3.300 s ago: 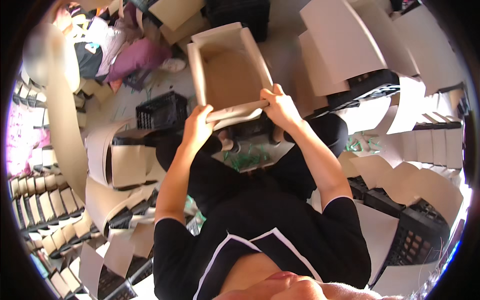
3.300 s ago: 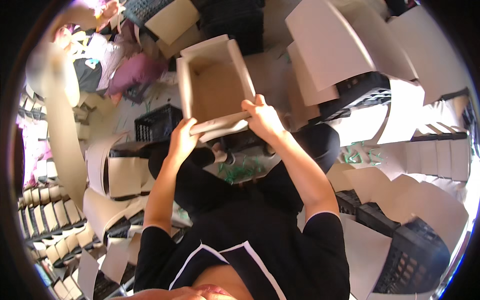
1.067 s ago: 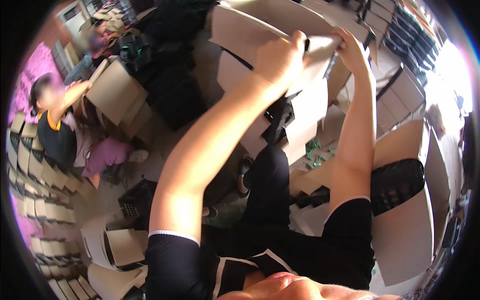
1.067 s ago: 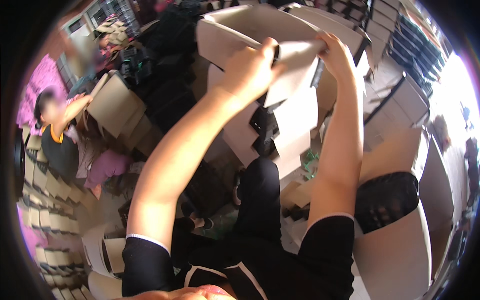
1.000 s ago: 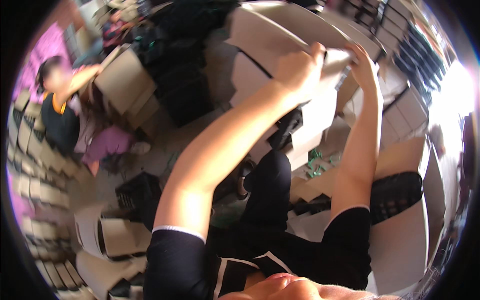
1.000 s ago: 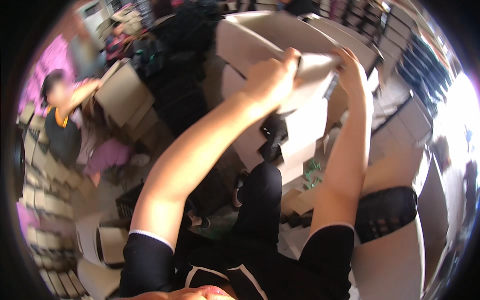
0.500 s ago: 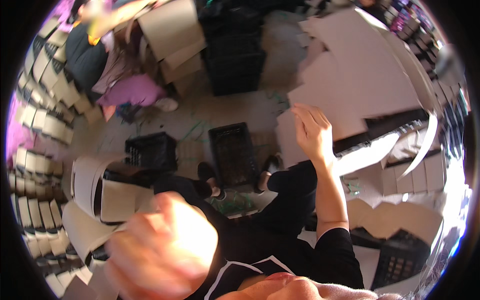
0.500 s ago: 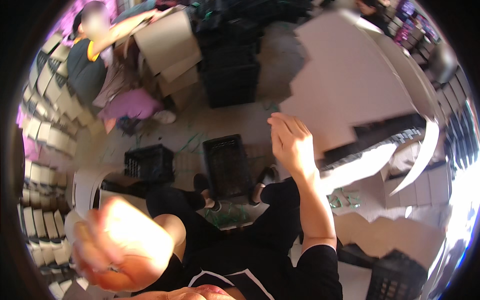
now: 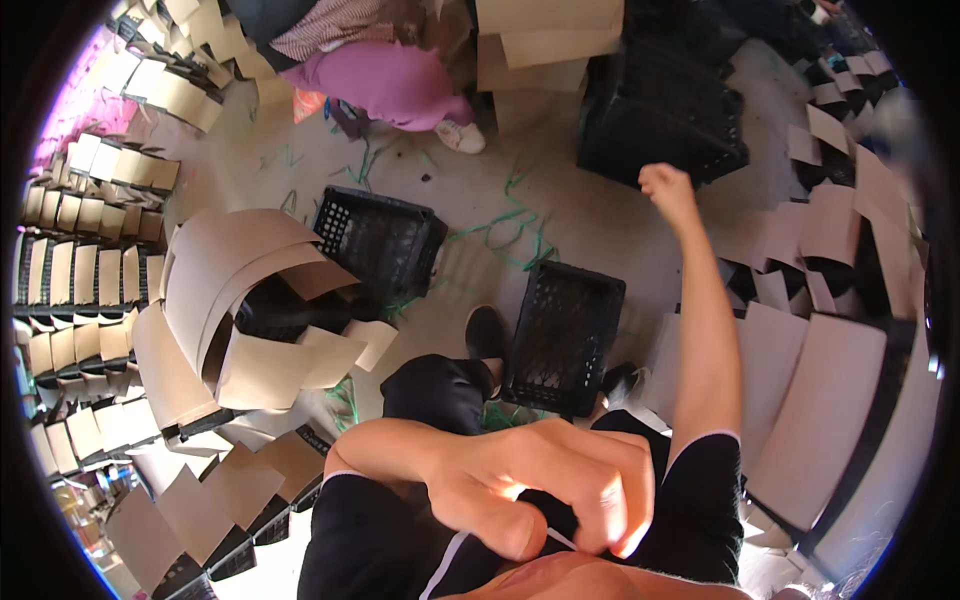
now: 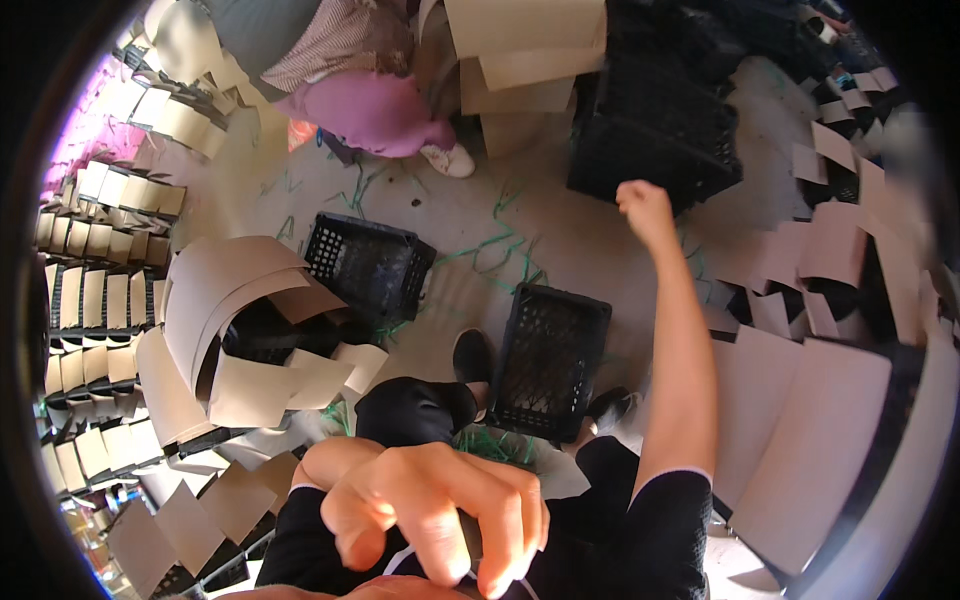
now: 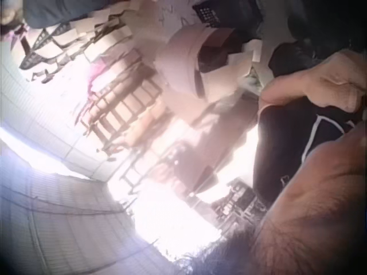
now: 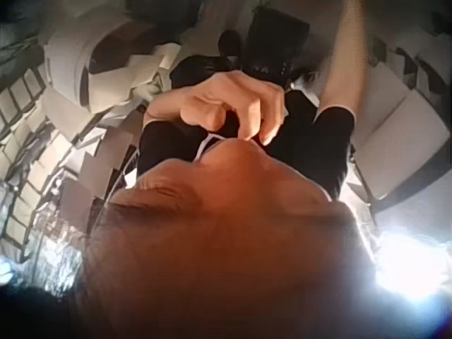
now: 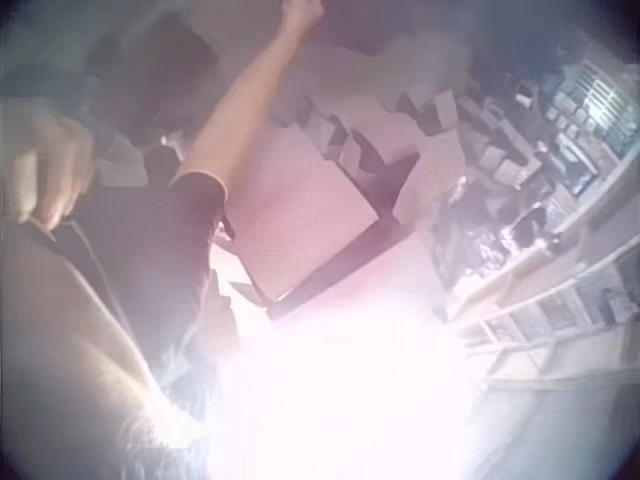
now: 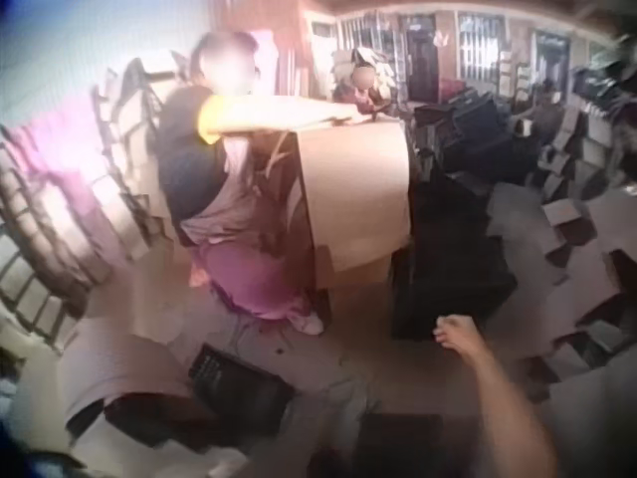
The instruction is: The person sits on the floor and assembles black plastic crates by inserting beige cardboard pieces into them. They repeatedly pick up crates, insert the cardboard, and place the assembled units aside.
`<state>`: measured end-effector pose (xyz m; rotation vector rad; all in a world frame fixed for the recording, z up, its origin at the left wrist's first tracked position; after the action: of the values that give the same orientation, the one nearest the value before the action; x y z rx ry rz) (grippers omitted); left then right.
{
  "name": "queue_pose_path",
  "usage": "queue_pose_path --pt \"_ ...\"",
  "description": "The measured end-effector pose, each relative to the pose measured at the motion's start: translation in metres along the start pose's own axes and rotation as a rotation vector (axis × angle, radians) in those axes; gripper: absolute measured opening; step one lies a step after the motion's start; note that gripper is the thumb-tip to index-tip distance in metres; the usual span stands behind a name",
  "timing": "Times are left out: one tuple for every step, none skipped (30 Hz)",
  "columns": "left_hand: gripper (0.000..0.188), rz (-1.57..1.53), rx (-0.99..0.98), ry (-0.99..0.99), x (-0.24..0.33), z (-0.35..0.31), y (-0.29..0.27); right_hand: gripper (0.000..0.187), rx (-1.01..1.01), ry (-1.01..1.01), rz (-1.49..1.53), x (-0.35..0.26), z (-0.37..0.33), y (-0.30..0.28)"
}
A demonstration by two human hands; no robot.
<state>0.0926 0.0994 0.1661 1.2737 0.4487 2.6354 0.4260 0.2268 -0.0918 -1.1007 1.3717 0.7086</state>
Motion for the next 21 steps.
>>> queue_pose_path --pt "0.048 -0.016 0.029 -0.017 -0.014 -0.01 -0.015 0.032 0.09 0.156 0.133 -0.003 0.018 0.01" --pt "0.041 -0.005 0.082 -0.137 -0.031 -0.026 -0.028 0.046 0.2 0.303 0.253 -0.007 0.03 0.012" --pt "0.039 0.058 0.173 -0.292 -0.052 -0.042 -0.039 0.054 0.263 0.371 0.341 0.001 0.047 0.008" --pt "0.029 0.085 0.279 -0.469 -0.076 -0.059 -0.048 0.063 0.327 0.427 0.435 0.007 0.066 0.005" --pt "0.023 0.123 0.394 -0.64 -0.097 -0.076 -0.052 0.072 0.386 0.488 0.522 0.015 0.081 0.004" --pt "0.017 0.158 0.518 -0.808 -0.107 -0.081 -0.058 0.075 0.392 0.485 0.537 0.019 0.096 0.004" --pt "0.012 0.092 0.473 -0.811 -0.11 -0.081 -0.062 0.078 0.4 0.481 0.553 0.023 0.108 0.001" --pt "0.007 0.027 0.425 -0.813 -0.109 -0.082 -0.063 0.081 0.41 0.477 0.57 0.026 0.119 -0.004" --pt "0.009 -0.014 0.377 -0.793 -0.106 -0.079 -0.065 0.069 0.43 0.525 0.692 0.033 0.128 -0.005" --pt "0.009 -0.074 0.366 -0.812 -0.105 -0.081 -0.066 0.065 0.449 0.506 0.796 0.04 0.136 -0.005" --pt "0.009 -0.091 0.409 -0.872 -0.104 -0.084 -0.069 0.061 0.468 0.484 0.9 0.046 0.143 -0.005" --pt "0.009 -0.116 0.458 -0.924 -0.103 -0.086 -0.069 0.057 0.484 0.463 0.993 0.048 0.144 -0.005" --pt "0.01 -0.077 0.48 -0.899 -0.103 -0.088 -0.071 0.046 0.449 0.469 1.12 0.049 0.142 -0.007" --pt "0.01 -0.038 0.499 -0.875 -0.103 -0.09 -0.073 0.04 0.412 0.463 1.16 0.051 0.131 -0.014" --pt "0.009 -0.007 0.483 -0.85 -0.104 -0.091 -0.074 0.037 0.342 0.431 1.213 0.049 0.119 -0.029" --pt "0.008 -0.034 0.518 -0.836 -0.105 -0.093 -0.072 0.034 0.267 0.395 1.261 0.045 0.108 -0.049" --pt "0.007 -0.016 0.52 -0.829 -0.105 -0.093 -0.071 0.031 0.211 0.388 1.313 0.03 0.094 -0.061" --pt "0.007 0.003 0.525 -0.826 -0.103 -0.094 -0.071 0.027 0.152 0.384 1.368 0.01 0.076 -0.069" --pt "0.007 0.124 0.498 -0.784 -0.101 -0.094 -0.071 0.026 0.129 0.353 1.357 -0.017 0.053 -0.064" --pt "0.007 0.148 0.489 -0.793 -0.098 -0.093 -0.07 0.02 0.152 0.342 1.311 -0.042 0.025 -0.062" --pt "0.007 0.228 0.474 -0.789 -0.096 -0.092 -0.07 0.017 0.2 0.269 1.207 -0.05 -0.002 -0.075"
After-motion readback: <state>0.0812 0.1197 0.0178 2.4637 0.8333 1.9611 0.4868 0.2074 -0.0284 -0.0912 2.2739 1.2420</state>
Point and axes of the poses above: each hand's wrist, its own z-axis towards the middle knuckle, its own y-axis out of the palm, x = y × z, the point moved 4 cm from there along z, towards the middle knuckle, and after that the axes turned 14 degrees about z, right-handed, at the moved point
